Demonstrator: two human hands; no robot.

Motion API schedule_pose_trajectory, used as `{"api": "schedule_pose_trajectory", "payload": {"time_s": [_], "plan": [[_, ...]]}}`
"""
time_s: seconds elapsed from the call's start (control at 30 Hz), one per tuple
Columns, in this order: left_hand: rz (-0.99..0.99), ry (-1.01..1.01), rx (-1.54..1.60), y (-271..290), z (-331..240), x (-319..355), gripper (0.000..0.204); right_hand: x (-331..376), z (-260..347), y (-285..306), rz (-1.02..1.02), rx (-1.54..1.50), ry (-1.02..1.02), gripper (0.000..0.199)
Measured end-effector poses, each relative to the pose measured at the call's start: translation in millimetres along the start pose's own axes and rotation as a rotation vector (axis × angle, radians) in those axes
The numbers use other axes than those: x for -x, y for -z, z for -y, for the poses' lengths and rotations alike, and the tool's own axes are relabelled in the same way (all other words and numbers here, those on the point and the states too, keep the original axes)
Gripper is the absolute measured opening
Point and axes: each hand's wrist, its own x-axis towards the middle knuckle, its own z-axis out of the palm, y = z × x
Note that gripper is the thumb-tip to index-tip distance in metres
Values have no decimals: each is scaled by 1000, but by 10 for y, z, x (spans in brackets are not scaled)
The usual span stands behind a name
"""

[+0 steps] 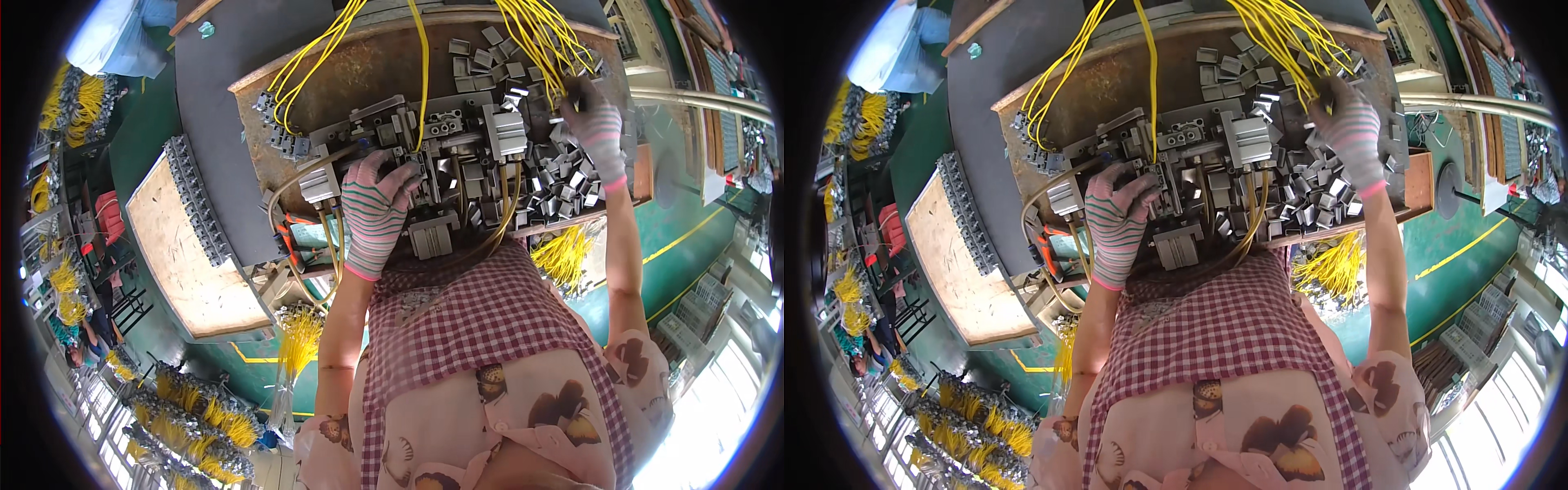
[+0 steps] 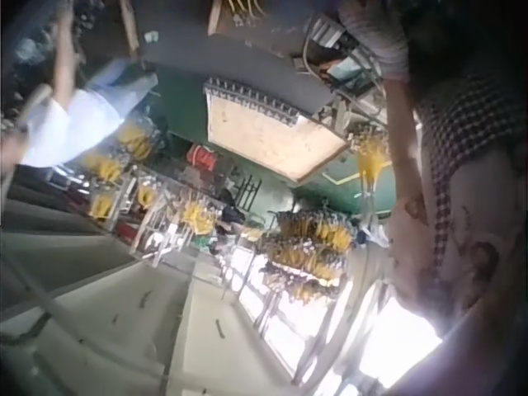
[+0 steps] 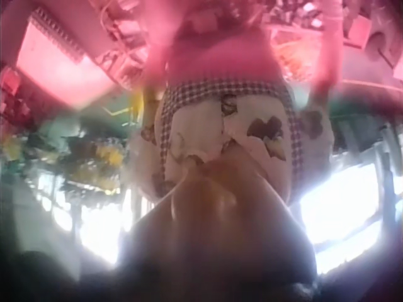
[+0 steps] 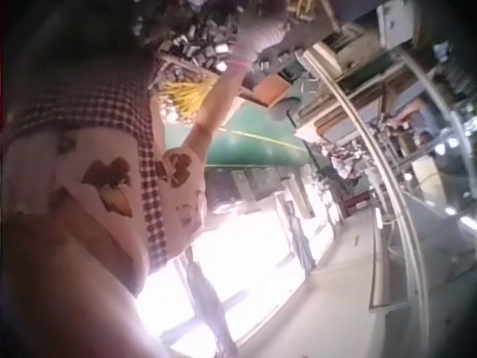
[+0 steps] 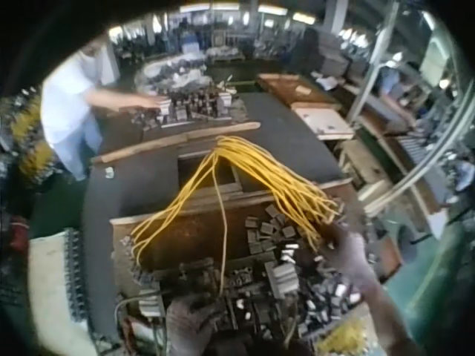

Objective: The person places a bundle of wires on a workbench, fits metal components onto the wires using a tabletop machine, and gathers the processed wires together by hand.

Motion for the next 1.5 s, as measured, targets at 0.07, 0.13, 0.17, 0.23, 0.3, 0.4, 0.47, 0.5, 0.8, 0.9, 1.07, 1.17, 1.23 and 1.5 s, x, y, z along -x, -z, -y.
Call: {"api": "schedule_pose_trajectory", "payload": {"time_s": [0.07,0.13,0.17,0.23,0.3,0.4,0.47,0.5,0.8,0.9,1.07,1.17,1.23,1.5], "plan": [[9,14,47,10,-59,-23,30,213,24,136,127,-270,16,33],[40,30,82,36,-54,-6,35,417,35,286,386,-802,44,45],[72,45,113,38,-63,-5,40,358,43,376,685,-979,-238,48],[25,82,293,35,-189,-101,49,477,68,196,484,-954,-104,35],[43,162,436,10,-185,-123,71,525,253,195,287,-611,-160,23],[128,92,292,-24,-145,-255,66,676,610,559,141,-1013,-106,25],[105,-17,99,53,-117,-481,53,798,580,709,200,-1175,-41,35],[315,266,413,195,-76,-593,46,836,601,768,376,-1305,73,41],[-184,37,-509,951,555,-909,31,1089,641,885,405,-437,260,32],[-376,34,-466,1062,567,-463,35,1099,606,787,287,-301,320,32],[-781,614,-462,1596,1172,980,41,1040,611,842,442,-499,435,26],[-878,1062,-16,1805,1833,1792,49,1035,463,604,324,-504,367,18],[-798,1114,265,1828,2167,1992,48,1080,108,325,214,-770,215,19],[-1112,706,543,1692,2193,2001,22,1330,359,293,687,-2735,-605,51]]}}
